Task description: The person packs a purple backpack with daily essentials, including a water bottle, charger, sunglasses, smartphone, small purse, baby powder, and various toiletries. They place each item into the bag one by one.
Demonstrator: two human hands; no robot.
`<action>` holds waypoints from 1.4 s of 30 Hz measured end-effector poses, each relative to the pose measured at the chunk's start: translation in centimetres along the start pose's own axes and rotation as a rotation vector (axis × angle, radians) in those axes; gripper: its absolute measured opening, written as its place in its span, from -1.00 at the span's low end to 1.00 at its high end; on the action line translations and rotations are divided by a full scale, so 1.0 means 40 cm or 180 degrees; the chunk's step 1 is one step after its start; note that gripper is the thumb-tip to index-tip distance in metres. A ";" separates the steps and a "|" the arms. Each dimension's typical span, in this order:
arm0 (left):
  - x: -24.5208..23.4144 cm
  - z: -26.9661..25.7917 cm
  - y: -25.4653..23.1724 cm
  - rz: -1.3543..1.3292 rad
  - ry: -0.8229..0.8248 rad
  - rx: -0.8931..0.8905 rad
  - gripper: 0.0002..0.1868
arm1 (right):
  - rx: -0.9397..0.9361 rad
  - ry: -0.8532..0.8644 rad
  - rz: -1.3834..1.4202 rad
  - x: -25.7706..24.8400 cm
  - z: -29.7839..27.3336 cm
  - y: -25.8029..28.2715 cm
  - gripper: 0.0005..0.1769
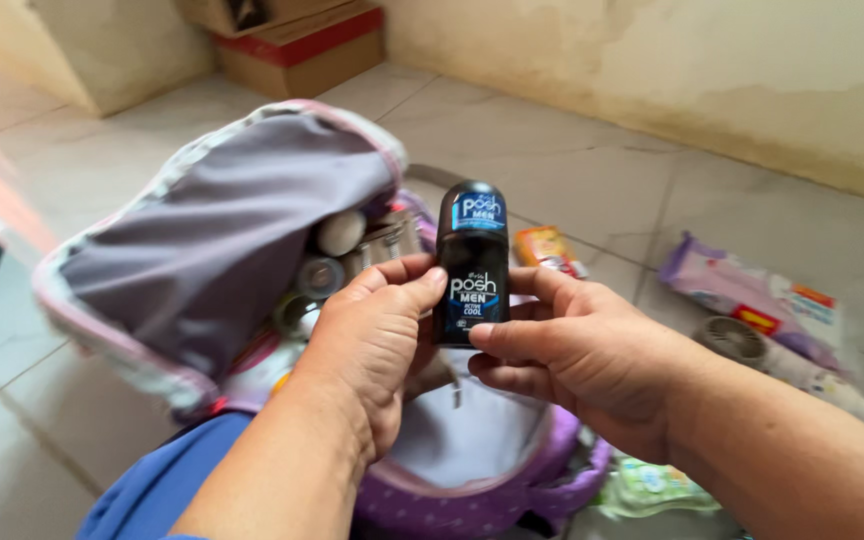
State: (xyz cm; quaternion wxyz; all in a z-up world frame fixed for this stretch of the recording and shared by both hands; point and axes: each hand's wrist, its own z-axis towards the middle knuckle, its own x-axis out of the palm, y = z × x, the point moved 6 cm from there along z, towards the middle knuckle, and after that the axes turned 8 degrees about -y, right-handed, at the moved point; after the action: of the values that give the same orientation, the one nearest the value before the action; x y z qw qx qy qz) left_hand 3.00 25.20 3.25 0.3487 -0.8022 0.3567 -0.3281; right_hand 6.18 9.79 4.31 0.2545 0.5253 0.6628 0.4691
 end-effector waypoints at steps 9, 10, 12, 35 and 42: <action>-0.250 0.028 -0.010 0.0330 -0.1568 0.0256 -0.64 | 0.0449 -0.0545 -0.1337 0.140 0.037 -0.076 -0.36; -0.263 0.028 -0.014 0.0314 -0.1629 0.0284 -0.61 | 0.0392 -0.0499 -0.1603 0.151 0.042 -0.082 -0.37; -0.281 0.027 -0.019 0.0358 -0.1702 0.0313 -0.58 | 0.0283 -0.0406 -0.2125 0.165 0.049 -0.097 -0.38; -0.178 -0.038 -0.051 0.2381 -0.1985 0.1007 -0.69 | -0.0514 0.0621 -0.2412 0.157 0.023 -0.170 -0.20; -0.032 -0.049 -0.036 0.2588 -0.1936 0.1984 -0.58 | -0.0757 -0.0669 -0.1324 -0.001 0.014 -0.093 -0.55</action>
State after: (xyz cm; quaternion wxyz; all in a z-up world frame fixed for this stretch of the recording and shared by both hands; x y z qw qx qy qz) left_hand 1.30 26.29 5.09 0.7520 -0.5190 0.4062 -0.0130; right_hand 4.96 9.93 0.75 0.4729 0.3900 0.6666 0.4241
